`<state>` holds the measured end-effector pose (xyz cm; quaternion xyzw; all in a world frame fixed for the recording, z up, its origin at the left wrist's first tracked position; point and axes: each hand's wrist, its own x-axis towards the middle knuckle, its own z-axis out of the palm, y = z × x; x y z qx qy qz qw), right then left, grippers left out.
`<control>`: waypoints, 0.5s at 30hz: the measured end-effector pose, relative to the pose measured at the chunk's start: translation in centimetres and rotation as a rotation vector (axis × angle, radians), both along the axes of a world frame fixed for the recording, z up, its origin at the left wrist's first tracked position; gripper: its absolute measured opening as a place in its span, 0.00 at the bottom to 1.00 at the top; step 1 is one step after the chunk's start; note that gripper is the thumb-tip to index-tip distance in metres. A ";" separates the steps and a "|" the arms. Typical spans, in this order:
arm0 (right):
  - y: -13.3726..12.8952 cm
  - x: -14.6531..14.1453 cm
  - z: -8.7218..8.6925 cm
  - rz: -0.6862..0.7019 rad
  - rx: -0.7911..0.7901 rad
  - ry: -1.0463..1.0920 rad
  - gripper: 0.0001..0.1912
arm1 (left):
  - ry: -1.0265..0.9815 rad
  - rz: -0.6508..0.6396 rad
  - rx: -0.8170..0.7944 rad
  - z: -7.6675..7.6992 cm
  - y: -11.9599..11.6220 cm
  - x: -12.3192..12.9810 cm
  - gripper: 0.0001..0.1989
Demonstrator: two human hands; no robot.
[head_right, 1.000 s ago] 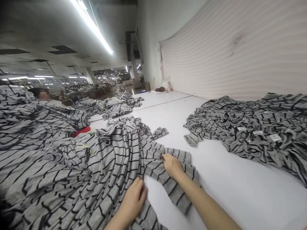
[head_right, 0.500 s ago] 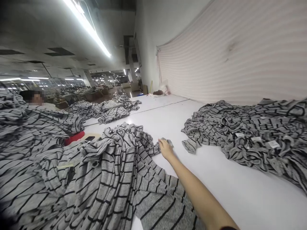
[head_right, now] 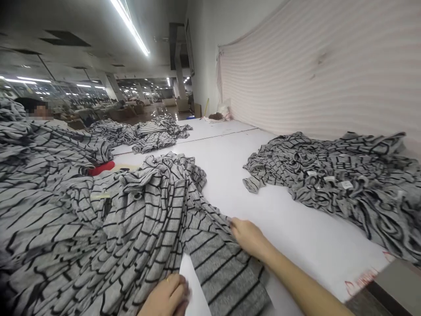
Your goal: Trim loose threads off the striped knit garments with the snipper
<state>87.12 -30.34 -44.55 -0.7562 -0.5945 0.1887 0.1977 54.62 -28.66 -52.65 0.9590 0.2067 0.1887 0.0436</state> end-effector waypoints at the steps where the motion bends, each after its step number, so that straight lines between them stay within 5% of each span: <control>1: -0.9 -0.6 0.6 0.021 0.019 0.029 0.12 | 0.018 -0.007 -0.041 0.9 -0.4 0.2 0.14; 5: -1.8 -1.3 4.0 0.027 0.148 0.140 0.15 | 0.057 0.012 -0.182 4.2 -1.6 0.6 0.18; 8: -2.3 -1.4 5.3 0.032 0.165 0.216 0.13 | 0.088 0.050 -0.231 5.2 -1.9 0.7 0.15; 15: -4.2 -2.7 -0.4 -0.076 0.189 0.320 0.11 | 0.045 0.186 -0.496 6.5 -1.5 1.5 0.10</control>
